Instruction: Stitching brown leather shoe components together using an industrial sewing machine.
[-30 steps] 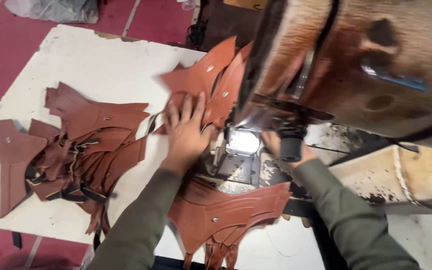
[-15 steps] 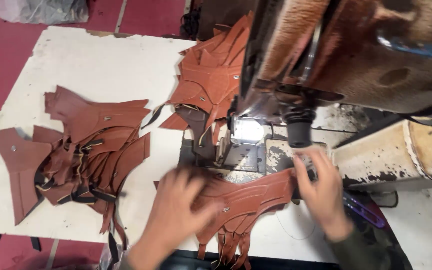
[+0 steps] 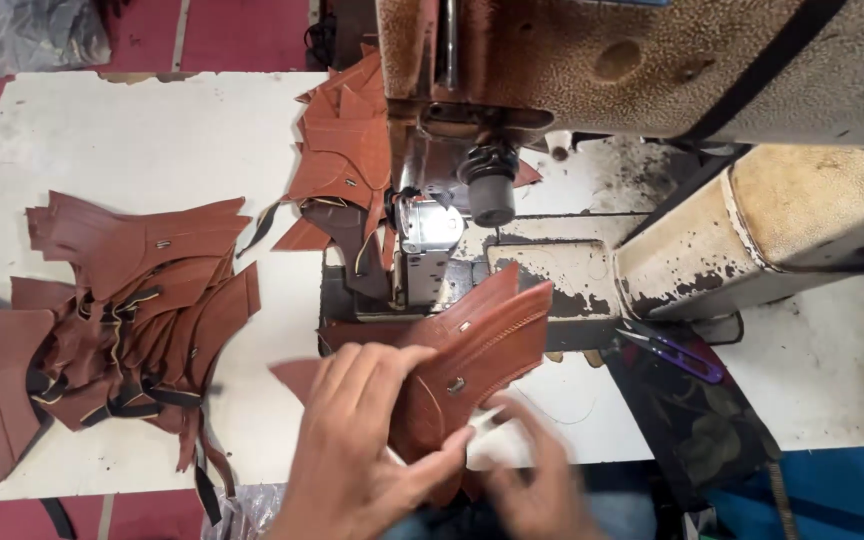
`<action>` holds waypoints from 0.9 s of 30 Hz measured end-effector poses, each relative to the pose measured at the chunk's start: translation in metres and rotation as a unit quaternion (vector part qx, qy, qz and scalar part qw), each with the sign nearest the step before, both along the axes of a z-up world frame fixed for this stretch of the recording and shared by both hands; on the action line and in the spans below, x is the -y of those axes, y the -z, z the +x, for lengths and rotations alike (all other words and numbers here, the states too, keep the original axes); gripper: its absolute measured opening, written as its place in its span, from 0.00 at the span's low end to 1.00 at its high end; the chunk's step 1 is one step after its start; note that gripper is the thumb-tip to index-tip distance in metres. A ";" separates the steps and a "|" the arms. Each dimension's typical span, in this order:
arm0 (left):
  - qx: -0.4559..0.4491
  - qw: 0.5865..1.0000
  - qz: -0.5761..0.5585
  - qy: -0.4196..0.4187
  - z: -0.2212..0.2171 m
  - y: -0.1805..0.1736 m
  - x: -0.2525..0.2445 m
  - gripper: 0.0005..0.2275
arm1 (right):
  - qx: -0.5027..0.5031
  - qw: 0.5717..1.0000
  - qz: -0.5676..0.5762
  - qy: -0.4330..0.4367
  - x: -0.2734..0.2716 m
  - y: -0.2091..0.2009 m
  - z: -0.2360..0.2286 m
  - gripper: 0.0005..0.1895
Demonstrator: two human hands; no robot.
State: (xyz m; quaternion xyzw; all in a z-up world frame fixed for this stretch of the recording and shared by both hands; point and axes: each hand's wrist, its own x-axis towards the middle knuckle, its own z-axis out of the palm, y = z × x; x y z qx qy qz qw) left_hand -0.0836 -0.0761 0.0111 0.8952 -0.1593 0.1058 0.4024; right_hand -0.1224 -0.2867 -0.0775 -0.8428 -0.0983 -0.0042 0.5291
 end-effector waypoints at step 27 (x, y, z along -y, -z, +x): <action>-0.226 0.906 -0.183 0.307 0.278 0.020 -0.115 0.05 | -0.132 0.952 0.272 0.046 -0.119 -0.028 0.172 0.27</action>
